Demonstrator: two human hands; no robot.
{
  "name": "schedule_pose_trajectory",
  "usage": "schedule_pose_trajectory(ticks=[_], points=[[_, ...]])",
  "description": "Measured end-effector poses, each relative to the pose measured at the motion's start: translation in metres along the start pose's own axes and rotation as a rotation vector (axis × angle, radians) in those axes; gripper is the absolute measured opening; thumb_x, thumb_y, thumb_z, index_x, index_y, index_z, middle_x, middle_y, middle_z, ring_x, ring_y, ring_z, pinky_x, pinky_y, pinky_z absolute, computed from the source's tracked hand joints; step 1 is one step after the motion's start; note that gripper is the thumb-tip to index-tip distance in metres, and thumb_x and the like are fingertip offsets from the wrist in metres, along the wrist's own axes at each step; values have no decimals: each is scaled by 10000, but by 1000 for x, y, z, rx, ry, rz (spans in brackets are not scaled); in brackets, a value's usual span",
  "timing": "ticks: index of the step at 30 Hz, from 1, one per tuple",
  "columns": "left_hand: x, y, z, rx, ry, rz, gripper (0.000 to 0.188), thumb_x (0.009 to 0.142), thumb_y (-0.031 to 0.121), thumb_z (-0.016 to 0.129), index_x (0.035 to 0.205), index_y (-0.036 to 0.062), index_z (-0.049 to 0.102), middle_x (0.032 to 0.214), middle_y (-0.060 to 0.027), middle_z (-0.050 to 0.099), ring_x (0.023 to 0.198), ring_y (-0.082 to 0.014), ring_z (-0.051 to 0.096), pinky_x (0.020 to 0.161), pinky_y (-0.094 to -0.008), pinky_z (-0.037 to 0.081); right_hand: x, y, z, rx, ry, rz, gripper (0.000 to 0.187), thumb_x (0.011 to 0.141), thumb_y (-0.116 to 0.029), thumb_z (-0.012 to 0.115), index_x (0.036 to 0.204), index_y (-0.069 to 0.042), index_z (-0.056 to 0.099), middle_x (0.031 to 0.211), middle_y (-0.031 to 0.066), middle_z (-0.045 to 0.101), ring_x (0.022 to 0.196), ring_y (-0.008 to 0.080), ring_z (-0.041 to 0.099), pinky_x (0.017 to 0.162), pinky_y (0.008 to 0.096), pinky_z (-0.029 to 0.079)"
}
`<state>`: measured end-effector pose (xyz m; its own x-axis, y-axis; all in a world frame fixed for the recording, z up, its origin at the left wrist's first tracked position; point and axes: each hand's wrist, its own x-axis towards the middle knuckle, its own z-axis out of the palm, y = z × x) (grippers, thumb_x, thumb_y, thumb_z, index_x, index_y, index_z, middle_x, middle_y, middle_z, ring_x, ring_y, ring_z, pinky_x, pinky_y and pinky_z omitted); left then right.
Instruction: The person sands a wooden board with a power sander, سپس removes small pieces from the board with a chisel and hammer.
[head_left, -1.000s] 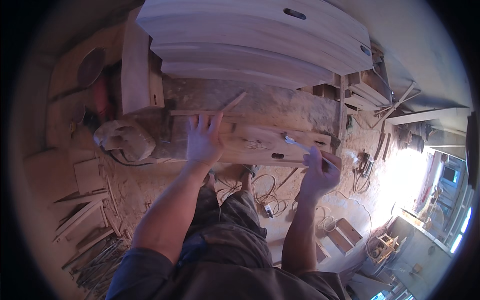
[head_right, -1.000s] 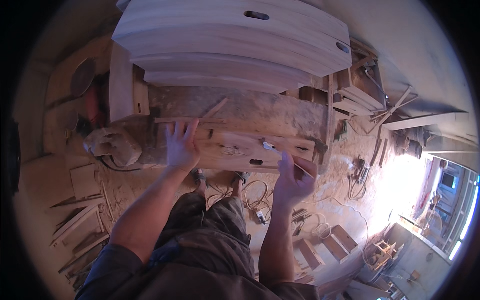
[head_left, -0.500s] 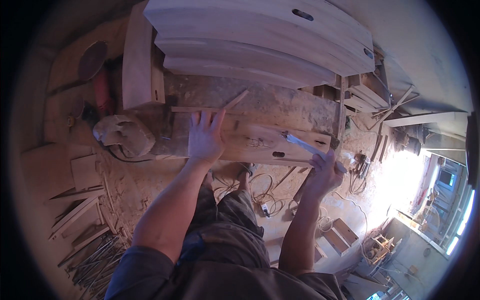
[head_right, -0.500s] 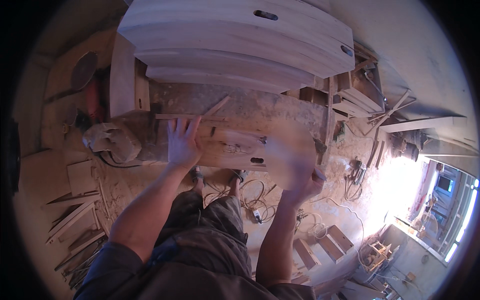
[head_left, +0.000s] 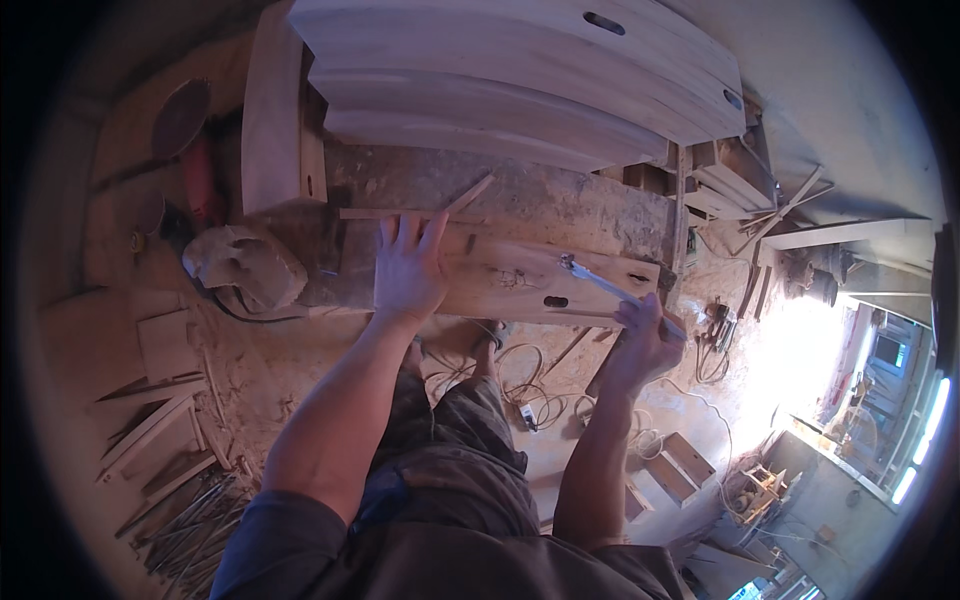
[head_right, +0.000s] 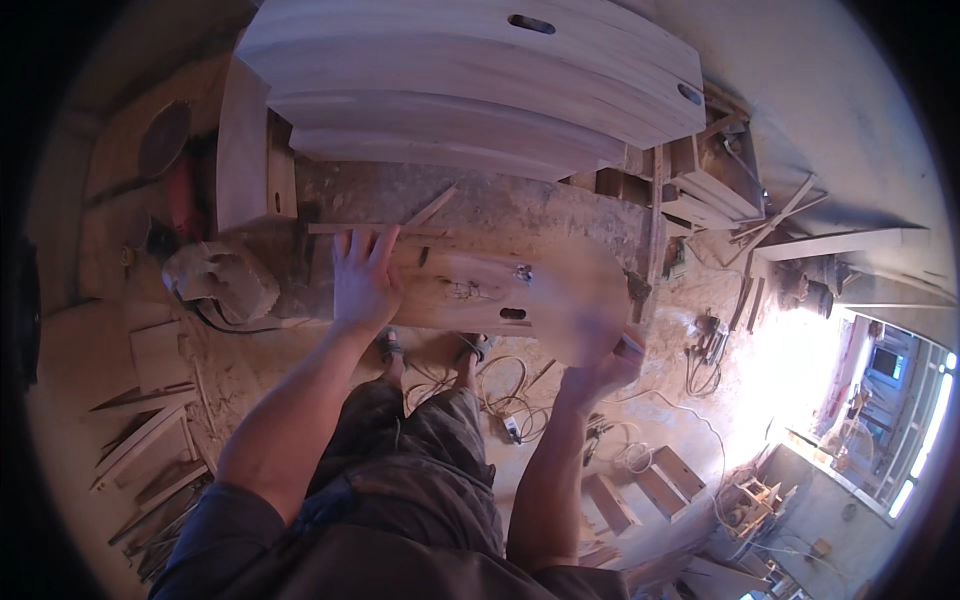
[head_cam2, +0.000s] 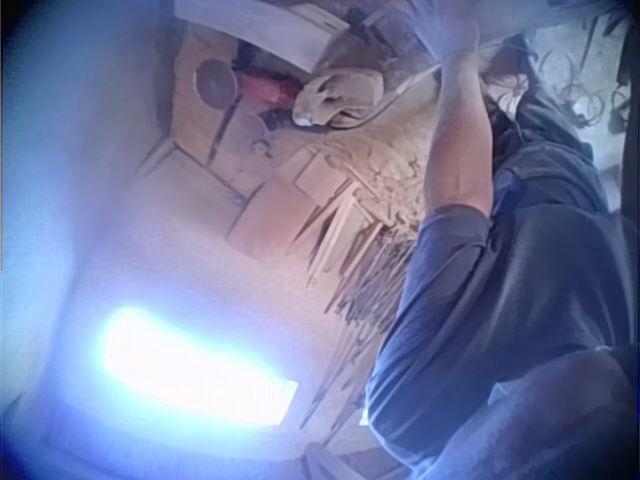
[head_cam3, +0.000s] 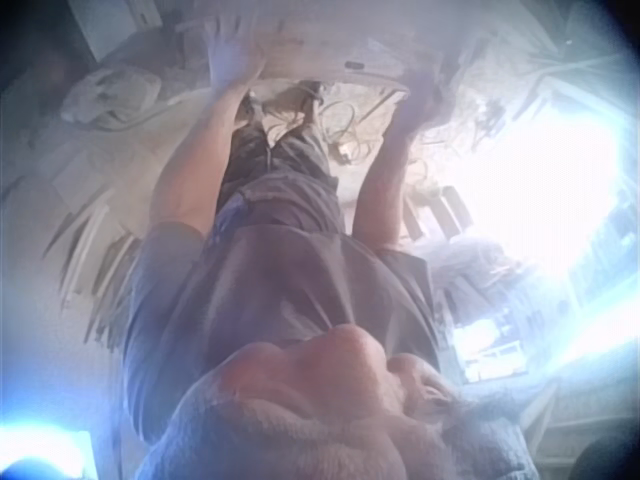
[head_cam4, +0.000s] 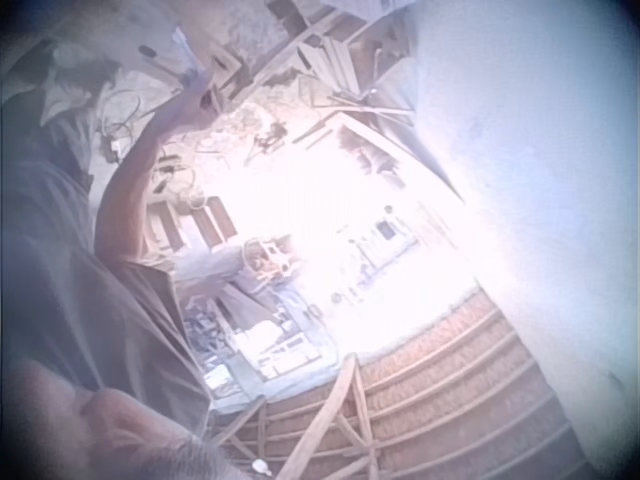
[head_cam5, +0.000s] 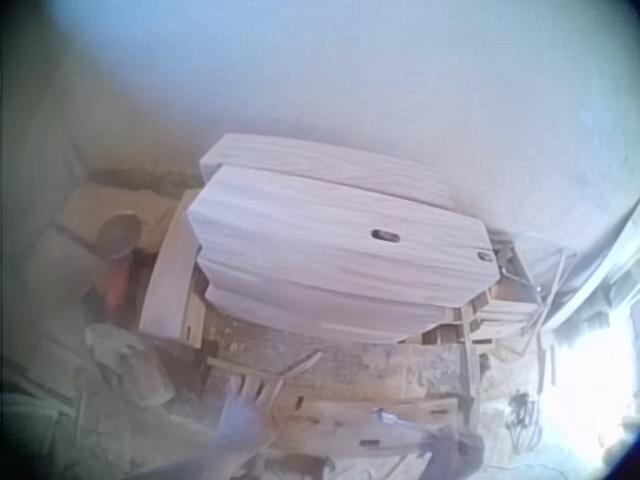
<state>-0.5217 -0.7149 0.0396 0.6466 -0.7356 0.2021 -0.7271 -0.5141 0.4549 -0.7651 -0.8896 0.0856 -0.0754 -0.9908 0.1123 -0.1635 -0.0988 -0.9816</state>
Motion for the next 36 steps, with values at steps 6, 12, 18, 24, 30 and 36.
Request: schedule_pose_trajectory(ticks=[6, 12, 18, 24, 30, 36], points=[[0, 4, 1, -77, 52, -15, 521, 783, -5, 626, 1299, 70, 637, 1108, -164, 559, 1097, -422, 502, 1007, -541, 428, 19, -38, -16, -20, 52, -80, 178, 956, -51, 710, 971, 87, 599, 830, 196, 706, 679, 239, 736, 577, 307, 633], [-15, -22, 1, -122, 151, 73, 536, 772, -7, 637, 1295, 110, 661, 1043, -160, 590, 992, -400, 553, 884, -505, 474, -30, -84, 4, 84, -171, -147, 194, 1011, -61, 625, 1109, 97, 572, 1023, 230, 700, 822, 280, 744, 701, 354, 650], [-89, -21, -30, -380, 142, 134, 546, 746, 95, 712, 1288, 99, 647, 1157, -151, 622, 1067, -365, 606, 930, -493, 499, -169, -114, 95, 262, -604, -251, 181, 918, 31, 614, 1095, 64, 596, 1066, 197, 691, 808, 220, 710, 688, 305, 613], [-164, -50, -64, -926, 121, -522, 387, 935, 64, 670, 1314, 18, 611, 1106, -163, 703, 929, -201, 696, 824, -345, 541, -266, -110, 190, 106, -1103, 137, 531, 871, -2, 737, 1365, 46, 548, 1314, 190, 617, 1088, 251, 679, 915, 316, 575], [-175, -91, -80, -1114, 166, -793, 380, 944, -27, 641, 1316, -44, 570, 985, -82, 700, 884, -147, 685, 802, -300, 554, -247, -62, 153, -270, -1017, -15, 459, 865, -1, 725, 1314, 16, 627, 1208, 179, 688, 1007, 241, 715, 860, 333, 575], [-140, -57, -105, -1079, -42, -557, 386, 909, -71, 674, 1286, -34, 604, 1031, -153, 752, 916, -207, 731, 818, -330, 591, -215, -57, 103, -293, -1050, -93, 282, 858, 8, 701, 1139, 2, 720, 1009, 108, 710, 879, 184, 685, 800, 315, 554]])
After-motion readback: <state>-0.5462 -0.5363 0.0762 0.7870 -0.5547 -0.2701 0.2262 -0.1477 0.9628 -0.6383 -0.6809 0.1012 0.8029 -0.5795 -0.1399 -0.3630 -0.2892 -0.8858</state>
